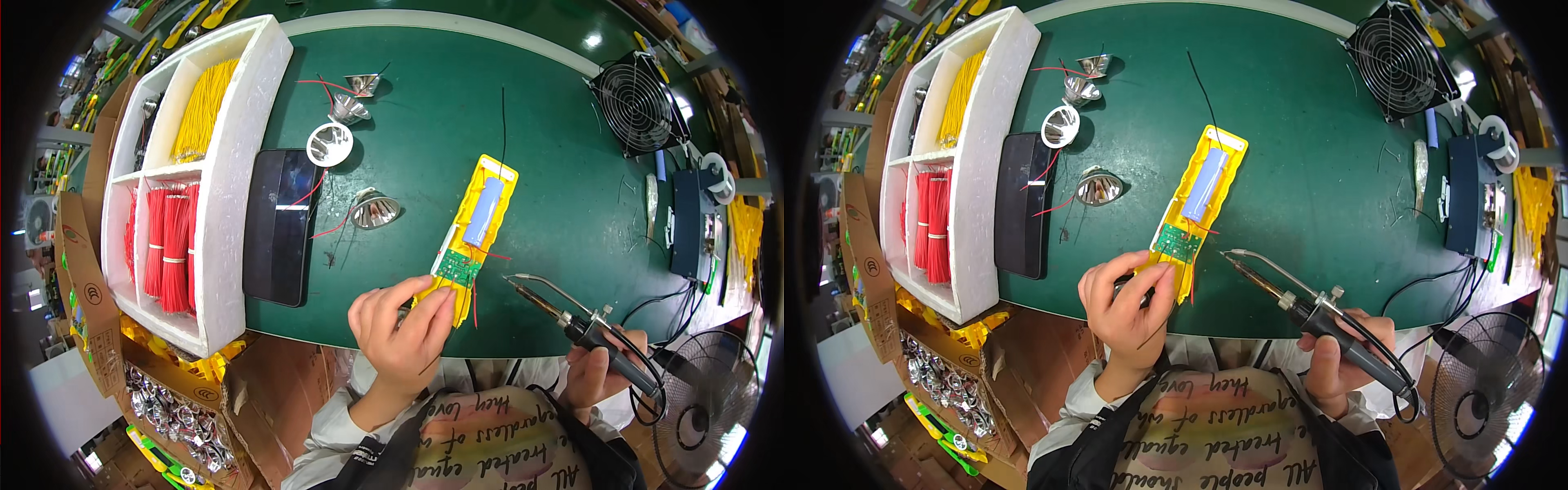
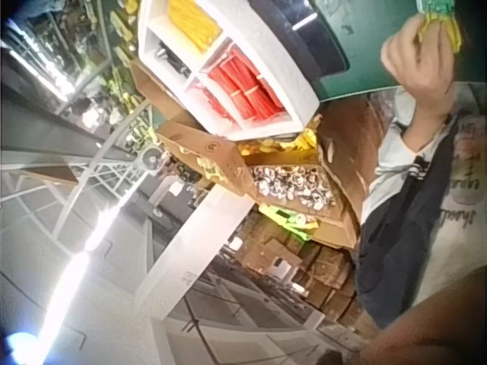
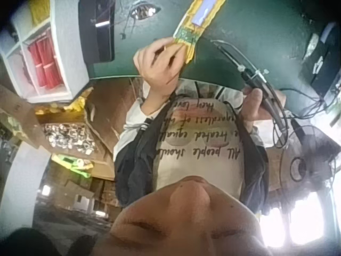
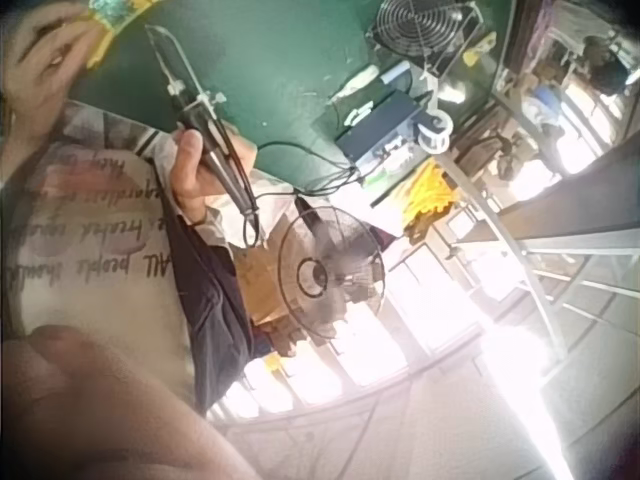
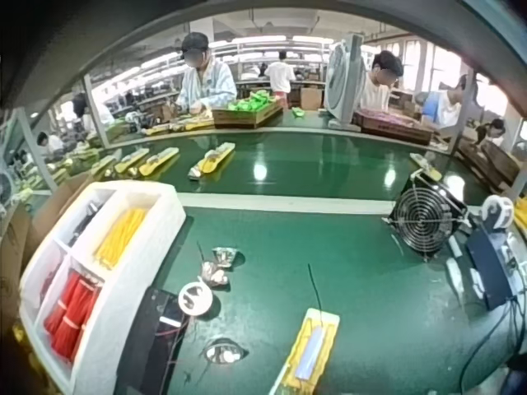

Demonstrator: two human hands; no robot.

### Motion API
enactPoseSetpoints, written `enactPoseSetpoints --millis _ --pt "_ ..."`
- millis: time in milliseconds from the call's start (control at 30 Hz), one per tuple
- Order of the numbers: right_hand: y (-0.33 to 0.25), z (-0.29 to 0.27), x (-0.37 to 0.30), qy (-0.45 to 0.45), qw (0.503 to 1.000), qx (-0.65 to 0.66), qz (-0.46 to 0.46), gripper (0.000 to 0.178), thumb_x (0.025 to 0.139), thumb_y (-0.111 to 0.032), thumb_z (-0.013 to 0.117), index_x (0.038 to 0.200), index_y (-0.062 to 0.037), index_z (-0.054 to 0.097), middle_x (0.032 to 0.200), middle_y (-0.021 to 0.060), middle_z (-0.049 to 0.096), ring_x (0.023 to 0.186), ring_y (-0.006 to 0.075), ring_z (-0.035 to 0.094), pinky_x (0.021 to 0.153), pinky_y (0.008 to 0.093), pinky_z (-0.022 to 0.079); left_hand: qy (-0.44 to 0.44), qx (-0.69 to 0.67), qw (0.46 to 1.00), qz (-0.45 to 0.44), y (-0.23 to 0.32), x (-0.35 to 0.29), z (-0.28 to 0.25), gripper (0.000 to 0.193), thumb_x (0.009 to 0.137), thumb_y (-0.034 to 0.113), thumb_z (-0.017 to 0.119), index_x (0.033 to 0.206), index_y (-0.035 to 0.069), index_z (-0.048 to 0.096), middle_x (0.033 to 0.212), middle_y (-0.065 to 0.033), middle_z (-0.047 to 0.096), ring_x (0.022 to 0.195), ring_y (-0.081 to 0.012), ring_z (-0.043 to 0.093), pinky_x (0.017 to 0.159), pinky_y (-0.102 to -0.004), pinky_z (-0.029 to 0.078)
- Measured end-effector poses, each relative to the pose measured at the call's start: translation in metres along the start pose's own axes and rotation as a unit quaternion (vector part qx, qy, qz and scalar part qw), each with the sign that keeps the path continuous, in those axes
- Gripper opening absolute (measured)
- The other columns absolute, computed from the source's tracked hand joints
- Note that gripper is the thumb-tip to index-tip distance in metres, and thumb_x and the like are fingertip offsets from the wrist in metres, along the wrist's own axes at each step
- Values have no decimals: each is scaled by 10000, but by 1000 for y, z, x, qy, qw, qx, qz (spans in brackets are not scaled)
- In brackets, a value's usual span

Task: The person solders electronic components inside flashlight casings using a soldering iron and fits the casing parts together by hand before placing them onto a conveyor belt.

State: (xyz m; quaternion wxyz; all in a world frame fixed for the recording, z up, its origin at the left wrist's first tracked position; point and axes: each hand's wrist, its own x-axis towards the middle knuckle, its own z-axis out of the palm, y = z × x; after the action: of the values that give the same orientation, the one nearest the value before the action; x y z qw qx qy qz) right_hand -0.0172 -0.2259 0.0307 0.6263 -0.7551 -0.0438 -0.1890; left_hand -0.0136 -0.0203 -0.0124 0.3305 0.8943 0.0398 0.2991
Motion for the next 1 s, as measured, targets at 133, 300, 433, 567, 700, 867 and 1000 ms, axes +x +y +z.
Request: enactPoseSetpoints --millis 133,300,433,567,700,867,1000 --pt "5 -2 -3 12 1000 28 7 305 824 -175 662 940 0 440 622 107 564 489 135 545 459 224 439 -2 4 1000 -1 0 -3 1 169 681 92 755 832 106 682 948 -20 654 777 -168 588 795 -352 410" --pt "13 -6 -7 15 999 45 15 301 817 -156 668 933 3 440 624 108 566 493 138 548 464 229 442 17 -20 1000 -13 1 -3 1 162 685 46 744 831 78 679 946 -37 665 774 -188 609 789 -363 446" --pt "13 -6 -4 23 999 46 12 287 818 -143 662 920 5 437 630 114 574 497 141 552 489 235 456 11 -5 1000 3 -2 -2 0 161 694 -14 717 836 40 665 923 -76 672 766 -224 620 773 -355 473" --pt "13 -16 -3 27 999 34 -1 283 817 -128 659 915 8 432 635 117 580 513 147 562 515 247 468 -5 -26 1000 -17 3 1 0 160 702 -13 695 852 30 657 893 -80 683 770 -233 633 812 -374 478" --pt "14 -21 -1 34 997 64 30 277 814 -102 657 911 11 424 614 99 579 540 151 575 545 248 471 -78 -82 990 -82 5 1 -23 277 709 -18 677 980 -11 620 1007 -145 651 830 -205 627 778 -315 486" --pt "27 -34 10 72 992 79 66 262 808 -89 654 906 3 429 612 98 587 531 128 567 523 230 443 -247 -2 960 -131 39 49 -25 425 753 179 674 1098 -13 517 954 -190 611 822 -332 622 733 -384 509" --pt "41 -42 29 126 988 62 62 222 817 -83 629 898 17 449 643 89 560 489 116 543 495 225 459 -341 152 926 -60 36 84 -3 483 749 282 680 1080 -16 493 865 -186 594 769 -365 610 667 -428 502"
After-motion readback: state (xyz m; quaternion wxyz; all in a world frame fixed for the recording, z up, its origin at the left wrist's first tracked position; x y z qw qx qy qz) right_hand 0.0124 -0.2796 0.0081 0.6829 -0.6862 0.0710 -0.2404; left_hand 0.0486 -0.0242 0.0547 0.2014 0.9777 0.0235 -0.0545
